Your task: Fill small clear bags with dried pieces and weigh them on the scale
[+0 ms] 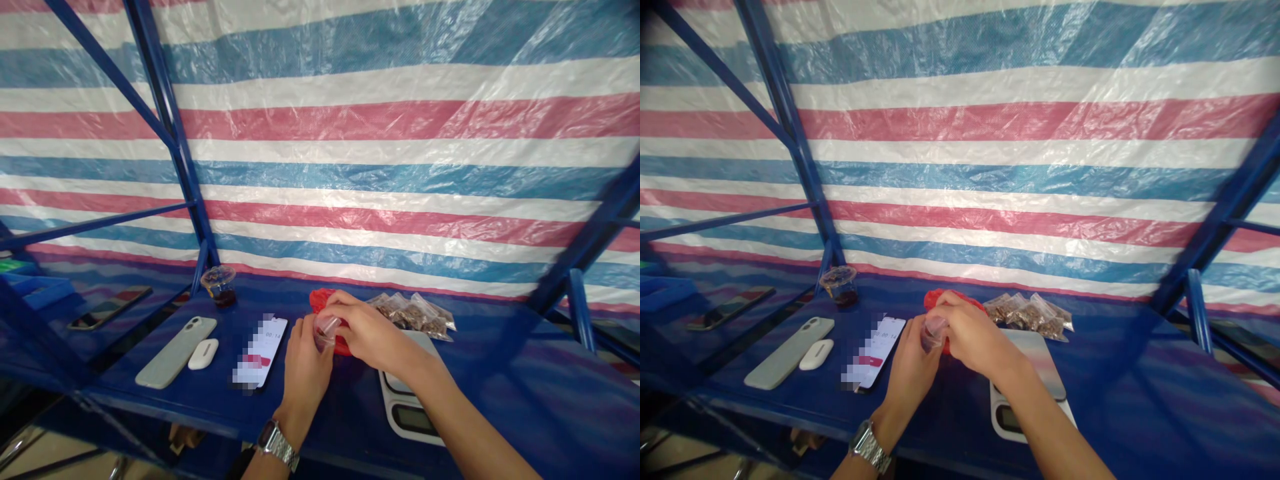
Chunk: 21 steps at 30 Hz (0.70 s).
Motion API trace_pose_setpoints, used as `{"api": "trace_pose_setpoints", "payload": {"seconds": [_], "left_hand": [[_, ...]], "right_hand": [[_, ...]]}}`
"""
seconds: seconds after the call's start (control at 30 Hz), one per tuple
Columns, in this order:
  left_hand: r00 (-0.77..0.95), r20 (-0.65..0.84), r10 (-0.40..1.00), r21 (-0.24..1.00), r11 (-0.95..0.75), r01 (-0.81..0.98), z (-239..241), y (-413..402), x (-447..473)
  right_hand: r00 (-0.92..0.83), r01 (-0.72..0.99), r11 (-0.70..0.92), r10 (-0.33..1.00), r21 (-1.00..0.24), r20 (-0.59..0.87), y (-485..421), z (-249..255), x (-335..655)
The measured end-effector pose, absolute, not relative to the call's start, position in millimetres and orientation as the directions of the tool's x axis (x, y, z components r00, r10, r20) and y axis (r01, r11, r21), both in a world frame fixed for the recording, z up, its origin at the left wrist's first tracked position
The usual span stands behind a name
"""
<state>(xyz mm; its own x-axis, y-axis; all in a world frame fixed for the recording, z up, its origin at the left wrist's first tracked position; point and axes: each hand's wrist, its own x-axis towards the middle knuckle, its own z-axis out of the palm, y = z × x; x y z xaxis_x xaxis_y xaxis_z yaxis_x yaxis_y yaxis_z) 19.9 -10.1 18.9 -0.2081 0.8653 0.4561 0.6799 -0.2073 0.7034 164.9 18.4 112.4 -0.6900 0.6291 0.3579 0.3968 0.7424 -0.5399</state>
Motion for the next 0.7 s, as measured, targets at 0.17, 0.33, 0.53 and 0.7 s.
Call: {"api": "trace_pose_setpoints", "payload": {"seconds": [0.17,0.33,0.53,0.7], "left_hand": [[-0.234,0.448,0.863,0.738,-0.209,0.641,23.5,-12.3,22.9],[-0.29,0.407,0.866,0.794,-0.178,0.582,25.1,-12.4,23.2],[-0.375,0.328,0.867,0.876,-0.13,0.465,12.4,5.4,17.2],[-0.423,0.152,0.893,0.957,-0.026,0.289,6.4,16.9,14.0]], "right_hand": [[-0.621,0.452,0.706,0.688,-0.545,0.376,24.6,117.2,173.6],[-0.551,0.639,0.604,0.791,-0.476,0.265,42.8,113.5,198.2],[-0.545,0.79,0.554,0.831,-0.265,0.111,58.7,77.3,195.0],[-0.459,0.871,0.472,0.881,-0.14,0.116,65.4,55.8,181.3]]}}
